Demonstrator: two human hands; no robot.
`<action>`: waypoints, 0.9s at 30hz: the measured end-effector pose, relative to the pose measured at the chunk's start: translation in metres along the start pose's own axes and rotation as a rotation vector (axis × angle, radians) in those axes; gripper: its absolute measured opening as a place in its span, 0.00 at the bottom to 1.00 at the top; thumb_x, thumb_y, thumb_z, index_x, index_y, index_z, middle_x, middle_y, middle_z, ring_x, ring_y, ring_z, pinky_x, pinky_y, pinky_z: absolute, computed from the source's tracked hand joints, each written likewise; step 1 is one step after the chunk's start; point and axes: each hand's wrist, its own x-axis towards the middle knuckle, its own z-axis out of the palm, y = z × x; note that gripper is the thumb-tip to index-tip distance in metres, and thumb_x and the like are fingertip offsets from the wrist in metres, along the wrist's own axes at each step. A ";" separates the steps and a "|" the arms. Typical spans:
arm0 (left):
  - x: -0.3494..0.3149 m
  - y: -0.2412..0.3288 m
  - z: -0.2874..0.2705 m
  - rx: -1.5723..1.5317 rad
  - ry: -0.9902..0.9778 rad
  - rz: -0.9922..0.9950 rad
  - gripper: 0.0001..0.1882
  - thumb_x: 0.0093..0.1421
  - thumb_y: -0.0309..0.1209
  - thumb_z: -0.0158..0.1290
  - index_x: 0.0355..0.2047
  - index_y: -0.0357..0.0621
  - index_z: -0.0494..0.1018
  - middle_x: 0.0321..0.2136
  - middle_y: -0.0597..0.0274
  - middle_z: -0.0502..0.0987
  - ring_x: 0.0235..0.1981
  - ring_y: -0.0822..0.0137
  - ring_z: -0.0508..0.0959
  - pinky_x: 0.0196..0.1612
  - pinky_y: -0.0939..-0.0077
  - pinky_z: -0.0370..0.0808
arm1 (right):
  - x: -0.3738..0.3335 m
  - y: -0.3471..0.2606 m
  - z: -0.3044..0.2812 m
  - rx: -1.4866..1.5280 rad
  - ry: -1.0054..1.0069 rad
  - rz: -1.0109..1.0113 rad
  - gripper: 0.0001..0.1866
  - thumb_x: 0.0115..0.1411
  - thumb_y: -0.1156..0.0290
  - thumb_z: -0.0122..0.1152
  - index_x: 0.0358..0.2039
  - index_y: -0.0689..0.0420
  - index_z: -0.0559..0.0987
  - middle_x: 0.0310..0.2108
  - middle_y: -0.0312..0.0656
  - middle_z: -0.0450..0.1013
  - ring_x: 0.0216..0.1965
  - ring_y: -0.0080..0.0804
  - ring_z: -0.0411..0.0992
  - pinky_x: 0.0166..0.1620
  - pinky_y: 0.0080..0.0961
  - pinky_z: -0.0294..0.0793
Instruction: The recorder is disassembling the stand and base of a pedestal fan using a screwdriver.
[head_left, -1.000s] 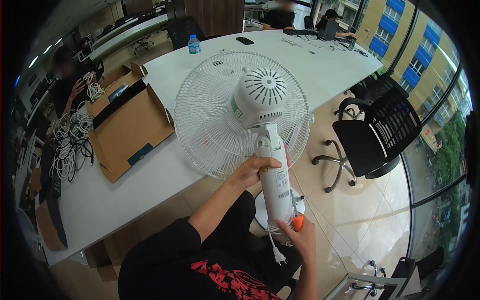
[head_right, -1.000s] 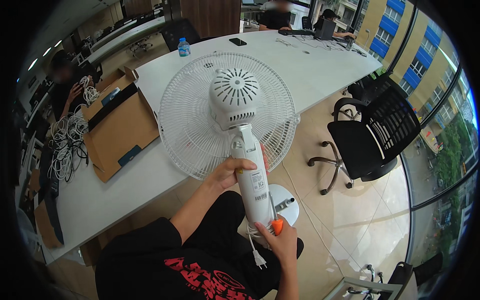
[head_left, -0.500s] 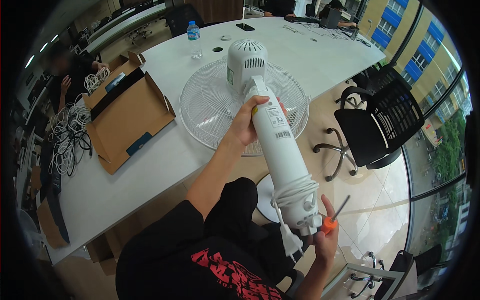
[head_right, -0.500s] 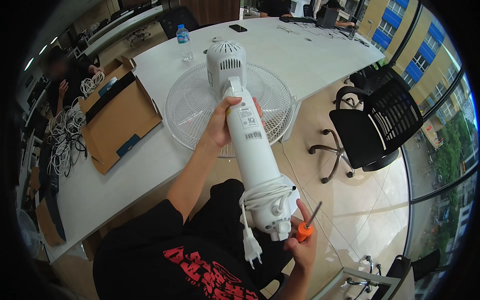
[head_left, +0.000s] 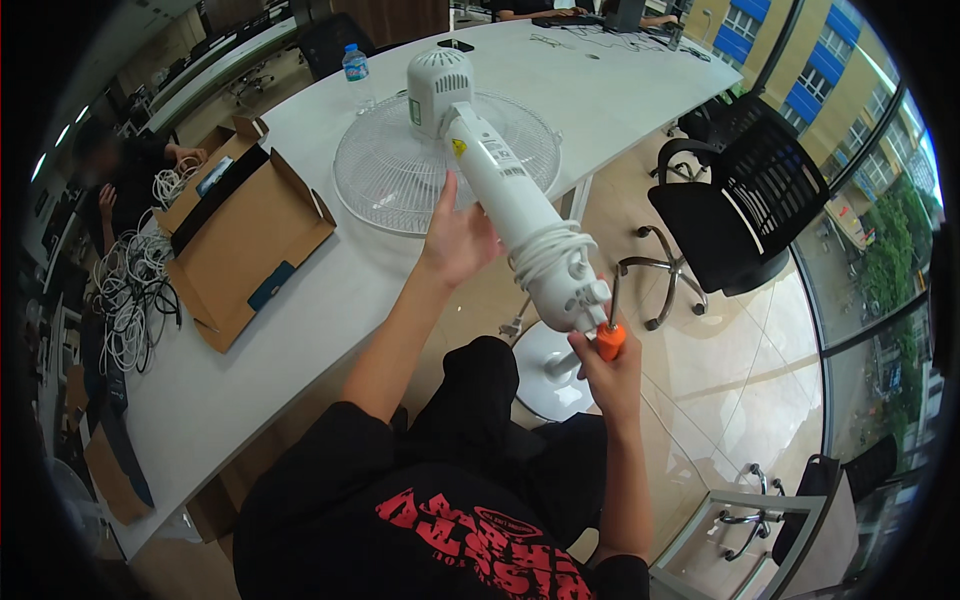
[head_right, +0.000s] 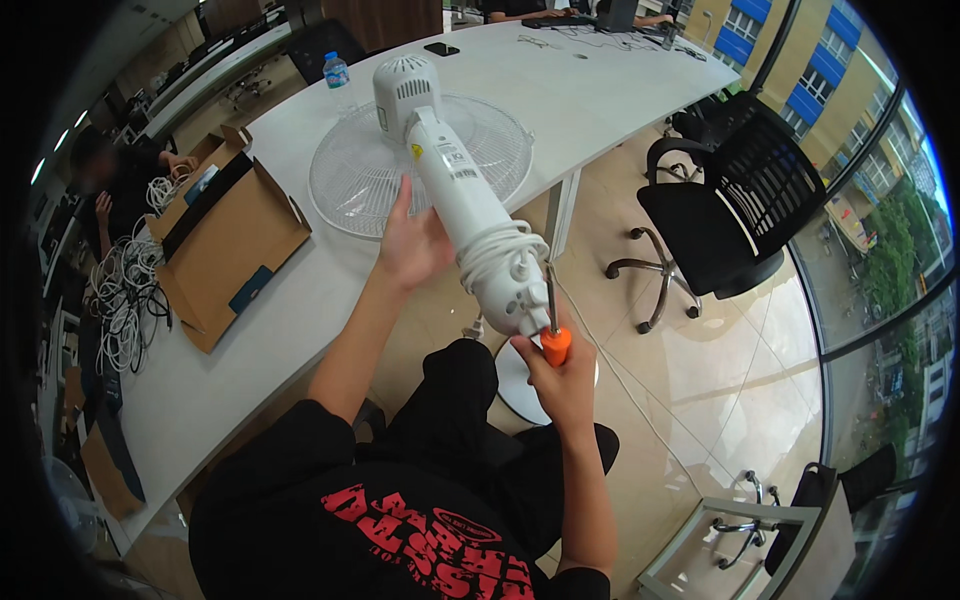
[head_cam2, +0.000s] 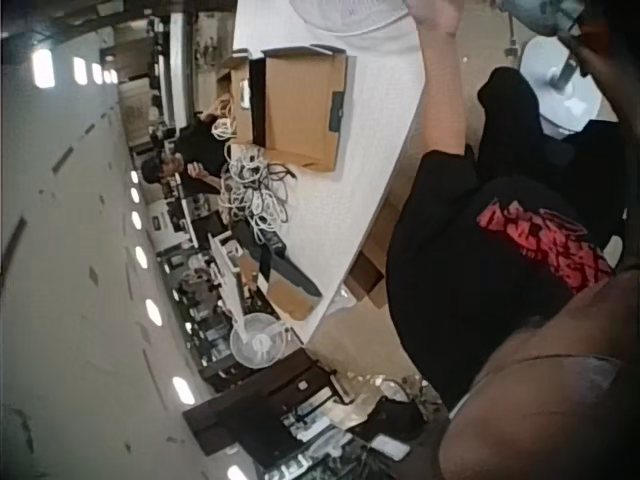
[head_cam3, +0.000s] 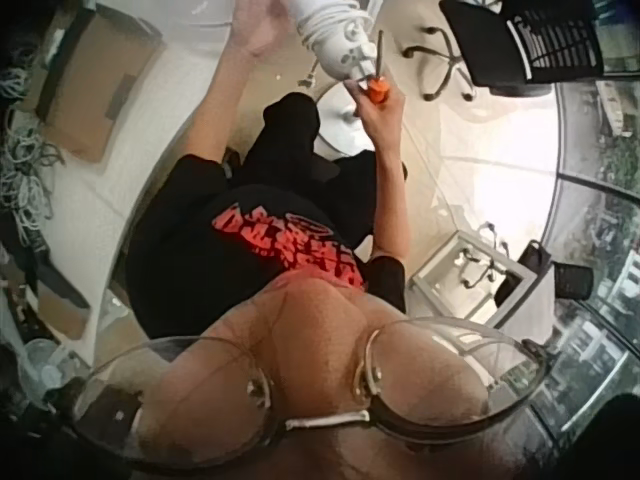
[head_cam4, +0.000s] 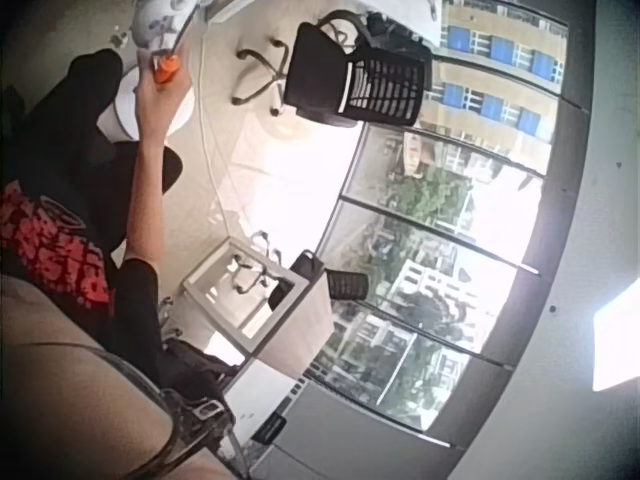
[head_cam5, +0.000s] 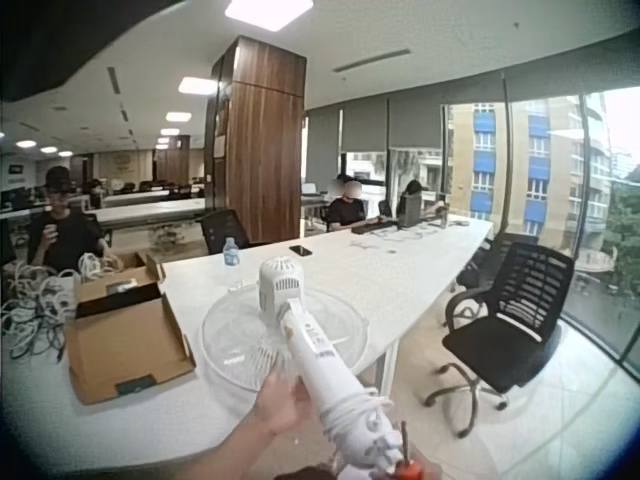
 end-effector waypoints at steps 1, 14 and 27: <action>-0.016 -0.012 -0.007 0.030 -0.022 -0.047 0.47 0.65 0.71 0.38 0.66 0.41 0.62 0.63 0.49 0.69 0.63 0.54 0.70 0.68 0.55 0.62 | 0.008 0.002 0.003 -0.026 -0.018 -0.003 0.38 0.58 0.75 0.69 0.69 0.57 0.66 0.27 0.32 0.74 0.21 0.17 0.66 0.26 0.19 0.68; -0.197 -0.201 -0.177 2.327 0.099 -0.217 0.33 0.69 0.49 0.51 0.67 0.43 0.65 0.69 0.44 0.62 0.71 0.44 0.59 0.71 0.47 0.55 | 0.054 0.060 0.008 -0.271 0.175 -0.174 0.28 0.60 0.53 0.69 0.56 0.54 0.78 0.31 0.52 0.80 0.33 0.54 0.78 0.40 0.39 0.75; -0.197 -0.196 -0.201 2.073 0.159 -0.070 0.26 0.63 0.42 0.59 0.59 0.49 0.72 0.66 0.49 0.64 0.67 0.45 0.62 0.67 0.48 0.61 | -0.206 0.286 -0.084 -1.065 0.374 0.085 0.14 0.55 0.63 0.70 0.26 0.54 0.72 0.24 0.41 0.72 0.27 0.45 0.75 0.30 0.41 0.72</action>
